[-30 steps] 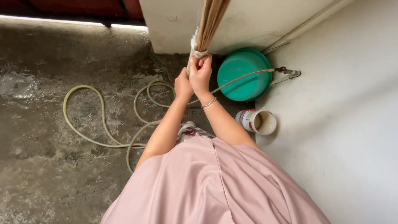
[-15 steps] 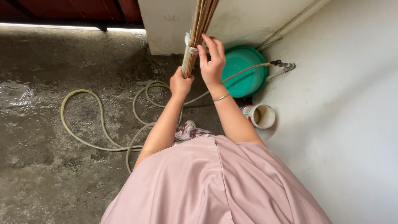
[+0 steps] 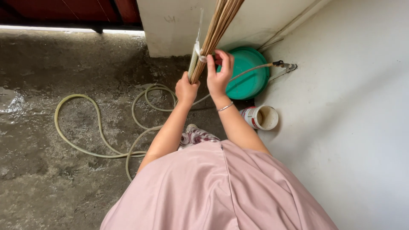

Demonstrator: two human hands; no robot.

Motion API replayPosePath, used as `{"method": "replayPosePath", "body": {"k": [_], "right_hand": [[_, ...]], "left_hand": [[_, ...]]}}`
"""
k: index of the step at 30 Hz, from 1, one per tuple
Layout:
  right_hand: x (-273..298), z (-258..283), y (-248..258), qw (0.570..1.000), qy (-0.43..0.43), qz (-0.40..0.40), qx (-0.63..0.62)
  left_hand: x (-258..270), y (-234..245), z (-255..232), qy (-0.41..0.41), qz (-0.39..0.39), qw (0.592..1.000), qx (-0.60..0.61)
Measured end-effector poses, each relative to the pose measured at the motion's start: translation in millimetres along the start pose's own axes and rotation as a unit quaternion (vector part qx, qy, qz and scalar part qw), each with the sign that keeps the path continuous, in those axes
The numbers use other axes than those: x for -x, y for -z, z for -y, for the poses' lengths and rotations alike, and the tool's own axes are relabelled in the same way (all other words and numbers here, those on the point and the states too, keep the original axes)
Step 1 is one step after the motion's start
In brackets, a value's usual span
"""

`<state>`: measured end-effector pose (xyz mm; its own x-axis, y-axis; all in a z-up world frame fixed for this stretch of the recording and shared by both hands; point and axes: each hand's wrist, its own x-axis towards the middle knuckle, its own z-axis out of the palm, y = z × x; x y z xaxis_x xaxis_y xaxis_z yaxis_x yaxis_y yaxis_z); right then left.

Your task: Cleaning a stick broom with a water hose and then tying the bundles together.

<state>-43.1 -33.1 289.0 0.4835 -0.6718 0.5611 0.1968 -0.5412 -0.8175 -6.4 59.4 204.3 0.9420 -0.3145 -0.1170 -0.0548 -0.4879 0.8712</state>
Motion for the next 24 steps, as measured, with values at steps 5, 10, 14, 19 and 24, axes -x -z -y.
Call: {"method": "replayPosePath", "body": {"k": [5,10,14,19,24], "right_hand": [[-14,28,8,0.995,0.047,-0.016,0.09],[-18,14,8,0.978,0.117,0.02,0.171],[-24,-24,11,0.99,-0.068,0.085,0.088],[-60,-16,29,0.984,-0.145,0.07,-0.072],[-128,17,55,0.986,-0.108,0.013,-0.129]], "left_hand": [[6,-6,9,-0.024,-0.043,0.998,-0.035],[4,-8,23,-0.022,-0.041,0.997,-0.058],[3,-6,26,-0.013,-0.027,0.996,-0.083],[0,-3,24,-0.032,-0.028,0.996,-0.083],[1,-9,36,-0.043,-0.006,0.995,-0.088]]}}
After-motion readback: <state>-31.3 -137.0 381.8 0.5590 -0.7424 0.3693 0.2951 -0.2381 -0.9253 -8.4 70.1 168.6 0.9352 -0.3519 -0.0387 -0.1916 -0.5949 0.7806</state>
